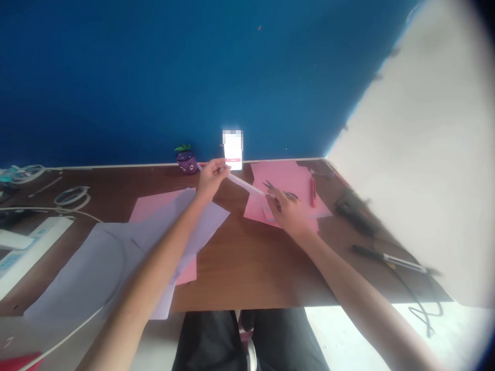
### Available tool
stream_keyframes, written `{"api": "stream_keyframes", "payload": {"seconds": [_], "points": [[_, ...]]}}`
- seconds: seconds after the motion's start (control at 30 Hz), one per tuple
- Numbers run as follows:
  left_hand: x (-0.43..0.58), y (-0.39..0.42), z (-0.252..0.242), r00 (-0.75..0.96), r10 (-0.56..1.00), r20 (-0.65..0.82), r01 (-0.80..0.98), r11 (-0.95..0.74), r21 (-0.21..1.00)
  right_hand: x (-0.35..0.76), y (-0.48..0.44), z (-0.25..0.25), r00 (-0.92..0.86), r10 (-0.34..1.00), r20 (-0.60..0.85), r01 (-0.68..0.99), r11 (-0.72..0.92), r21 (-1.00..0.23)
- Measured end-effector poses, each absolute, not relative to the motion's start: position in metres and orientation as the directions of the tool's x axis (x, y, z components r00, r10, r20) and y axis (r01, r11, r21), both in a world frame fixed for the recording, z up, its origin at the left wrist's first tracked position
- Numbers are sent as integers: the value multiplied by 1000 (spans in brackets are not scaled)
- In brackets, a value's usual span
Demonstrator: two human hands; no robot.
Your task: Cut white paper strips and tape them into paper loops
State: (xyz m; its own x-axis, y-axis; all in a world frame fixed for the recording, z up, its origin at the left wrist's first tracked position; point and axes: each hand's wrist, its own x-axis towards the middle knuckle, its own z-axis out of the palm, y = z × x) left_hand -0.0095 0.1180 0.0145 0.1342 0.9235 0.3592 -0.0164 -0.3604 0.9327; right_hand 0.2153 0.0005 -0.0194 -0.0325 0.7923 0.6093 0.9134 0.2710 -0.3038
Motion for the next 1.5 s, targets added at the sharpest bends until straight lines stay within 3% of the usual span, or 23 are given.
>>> {"api": "stream_keyframes", "payload": {"seconds": [0.27,0.4,0.53,0.77,0.97,1.23,1.5], "points": [[-32,125,13,415,872,260,366,-421,830,229,7,-16,28,866,500,982,71,-177],[-37,119,2,492,842,220,452,-464,762,229,10,-17,-1,912,410,993,48,-106],[-35,107,-19,476,854,209,454,-443,773,228,13,-20,-12,931,366,994,49,-93],[-26,95,-41,341,899,273,459,-413,787,238,19,-26,29,907,420,991,29,-131],[-25,84,-35,331,876,351,510,-479,714,241,25,-31,-60,879,473,970,164,-181],[-18,67,-26,659,698,279,537,-697,475,226,18,-32,-244,865,438,961,277,-12],[-20,67,-25,618,748,241,594,-646,480,223,17,-35,-292,752,590,929,371,-14]]}}
